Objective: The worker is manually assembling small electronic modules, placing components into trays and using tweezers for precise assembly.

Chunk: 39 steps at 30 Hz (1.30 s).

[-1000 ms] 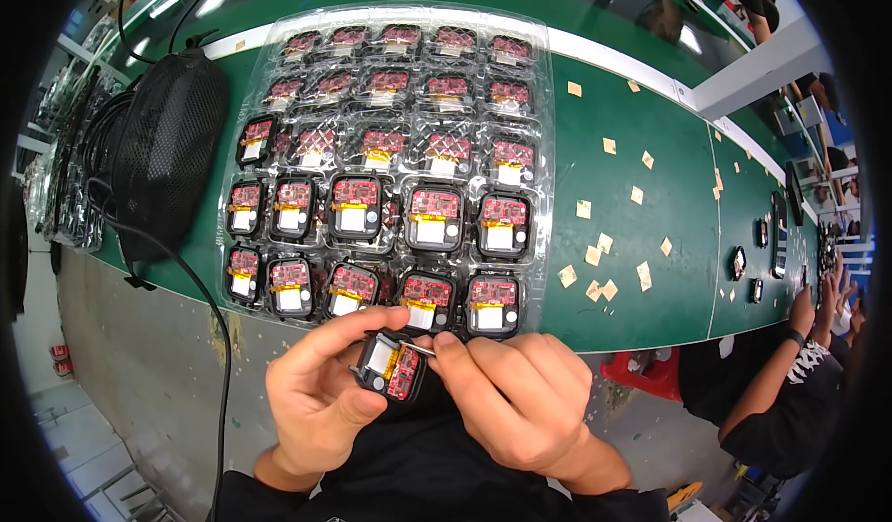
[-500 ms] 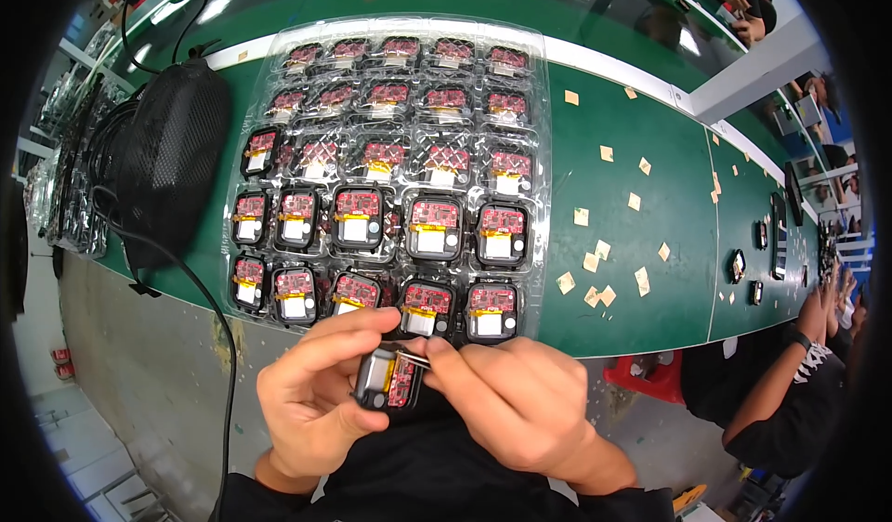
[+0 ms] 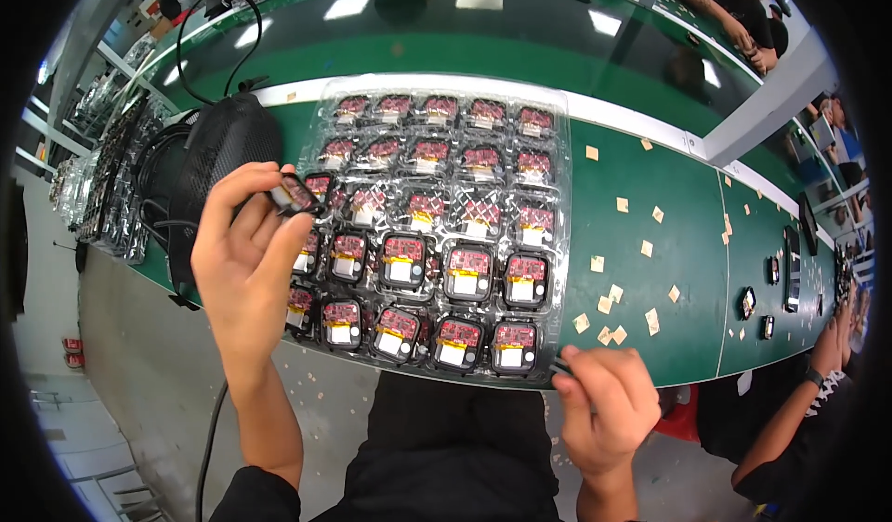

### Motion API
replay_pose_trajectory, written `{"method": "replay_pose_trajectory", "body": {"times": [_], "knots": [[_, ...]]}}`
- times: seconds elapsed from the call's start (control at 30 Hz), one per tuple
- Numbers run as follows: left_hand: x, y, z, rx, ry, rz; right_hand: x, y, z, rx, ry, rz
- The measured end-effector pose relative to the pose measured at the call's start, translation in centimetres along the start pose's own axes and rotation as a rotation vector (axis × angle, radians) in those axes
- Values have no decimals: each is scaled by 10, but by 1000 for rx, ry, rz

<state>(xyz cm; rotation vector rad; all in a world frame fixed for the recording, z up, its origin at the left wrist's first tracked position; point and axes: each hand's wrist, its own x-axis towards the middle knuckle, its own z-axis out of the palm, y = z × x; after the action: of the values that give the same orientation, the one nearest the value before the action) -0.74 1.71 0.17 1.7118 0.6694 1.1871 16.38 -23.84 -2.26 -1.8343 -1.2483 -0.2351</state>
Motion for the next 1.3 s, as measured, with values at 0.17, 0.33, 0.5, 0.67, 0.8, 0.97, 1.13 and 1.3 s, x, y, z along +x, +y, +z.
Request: {"method": "replay_pose_trajectory", "body": {"times": [0.17,0.33,0.5,0.67,0.8,0.97,1.13,1.3], "knots": [[34,-17,1,473,-61,152,1,-11,8,57,-186,-107],[42,-22,5,741,-146,122,0,-12,12,51,-183,-121],[37,-28,7,819,-179,207,2,-9,12,39,-214,-132],[27,-22,11,784,-217,100,2,-7,12,42,-239,-120],[23,-30,12,864,-242,220,2,-8,10,24,-231,-131],[16,-26,12,956,-318,84,1,-7,11,19,-237,-129],[13,-21,13,968,-432,25,0,-8,12,27,-248,-108],[13,-21,12,972,-484,23,2,-8,10,14,-258,-127]]}}
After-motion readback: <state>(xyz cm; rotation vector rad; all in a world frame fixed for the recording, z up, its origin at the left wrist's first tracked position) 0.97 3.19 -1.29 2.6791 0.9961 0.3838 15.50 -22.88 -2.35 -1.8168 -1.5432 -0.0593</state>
